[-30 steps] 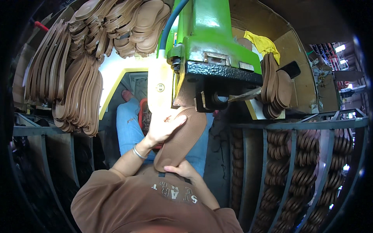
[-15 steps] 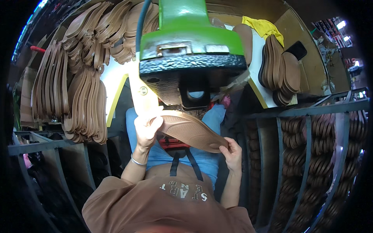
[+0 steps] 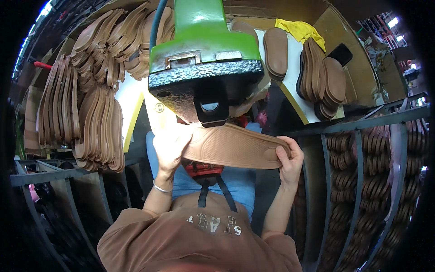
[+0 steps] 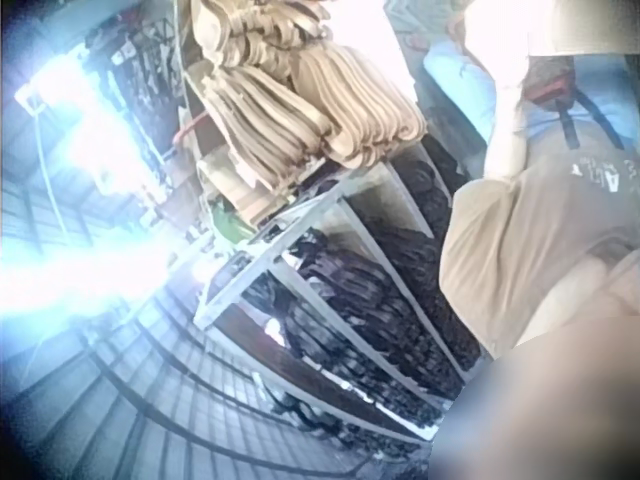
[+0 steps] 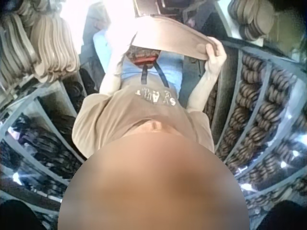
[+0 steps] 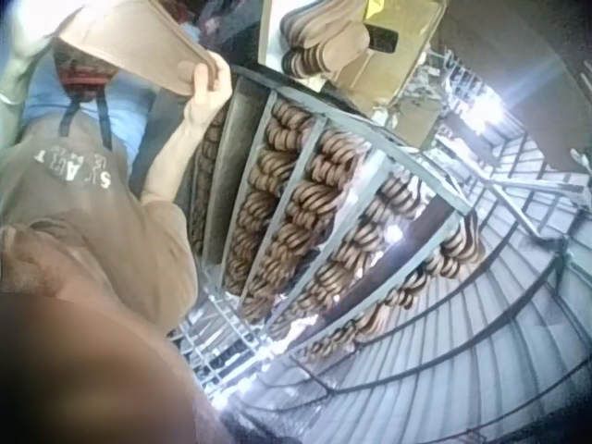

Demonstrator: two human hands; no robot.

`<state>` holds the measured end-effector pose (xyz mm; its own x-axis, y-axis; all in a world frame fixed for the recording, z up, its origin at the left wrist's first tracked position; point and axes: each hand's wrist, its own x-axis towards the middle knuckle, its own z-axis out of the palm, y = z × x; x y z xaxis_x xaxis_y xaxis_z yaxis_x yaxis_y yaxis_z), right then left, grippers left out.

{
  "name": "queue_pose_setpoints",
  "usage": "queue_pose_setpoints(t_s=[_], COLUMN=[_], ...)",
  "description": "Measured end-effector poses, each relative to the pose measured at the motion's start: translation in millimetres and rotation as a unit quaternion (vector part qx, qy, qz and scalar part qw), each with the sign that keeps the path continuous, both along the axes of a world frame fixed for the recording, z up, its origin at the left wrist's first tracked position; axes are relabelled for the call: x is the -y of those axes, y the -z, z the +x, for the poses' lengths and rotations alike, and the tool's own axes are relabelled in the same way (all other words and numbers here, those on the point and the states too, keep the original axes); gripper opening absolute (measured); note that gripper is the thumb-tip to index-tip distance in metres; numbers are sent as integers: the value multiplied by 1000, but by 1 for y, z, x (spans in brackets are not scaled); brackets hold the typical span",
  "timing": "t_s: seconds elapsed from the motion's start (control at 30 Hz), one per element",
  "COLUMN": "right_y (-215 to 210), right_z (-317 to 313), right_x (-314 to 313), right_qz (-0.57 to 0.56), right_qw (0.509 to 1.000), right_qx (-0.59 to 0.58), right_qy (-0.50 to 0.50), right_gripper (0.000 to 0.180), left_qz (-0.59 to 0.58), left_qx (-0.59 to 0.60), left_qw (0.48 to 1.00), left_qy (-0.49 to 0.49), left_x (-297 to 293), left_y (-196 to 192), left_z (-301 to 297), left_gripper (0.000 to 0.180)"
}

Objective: The recorder uses a specialized sole-finishing or buffing machine to process the edges and surfaces of shoe soles in a manufacturing environment.

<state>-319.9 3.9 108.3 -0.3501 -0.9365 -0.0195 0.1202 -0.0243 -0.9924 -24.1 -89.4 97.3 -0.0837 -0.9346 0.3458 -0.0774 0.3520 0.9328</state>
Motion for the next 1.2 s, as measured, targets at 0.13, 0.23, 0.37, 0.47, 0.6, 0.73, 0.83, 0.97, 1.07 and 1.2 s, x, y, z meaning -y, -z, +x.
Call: queue_pose_setpoints(t_s=[0.13, 0.23, 0.37, 0.47, 0.6, 0.73, 0.83, 0.97, 1.07, 1.2], right_y=[-9, -15, -8, 10, 28, 54, 40, 31, 35, 67], right_z=[23, 38, 31, -8, -54, -24, 13, 26, 25, 35], right_x=[22, 22, 5, -29, -59, -14, 43, 139, 209, 241], right_qz=[-14, -9, 24, 9, 32, 26, 6, -30, -91, -25], right_qw=[999, 988, 980, 997, 978, 955, 954, 928, 931, 932], right_qx=[-25, -135, -180, -78, 76, 214, 279, 327, 321, 334], right_qy=[-46, -79, -83, 13, 191, 202, 108, 175, 146, 139], right_gripper=[25, 23, 21, 22, 31, 32, 28, 29, 31, 34], left_qz=[105, 58, 109, -5, 4, -94, -215, 188, 2, -220], left_qx=[-6, 140, 106, -102, -39, 273, 441, 156, 216, 278], left_qw=[994, 988, 987, 994, 992, 931, 835, 944, 951, 905], left_qy=[7, 18, 47, 33, -116, -224, -250, -222, -223, -236], left_x=[0, 1, -2, 19, 90, 194, 223, 230, 123, 121], left_y=[-21, -33, -13, 8, -14, -25, -49, -85, -68, -85], left_z=[19, 26, 28, 37, 47, 55, 31, -37, 33, 38], left_gripper=[20, 16, 10, 14, 12, 29, 42, 44, 41, 37])
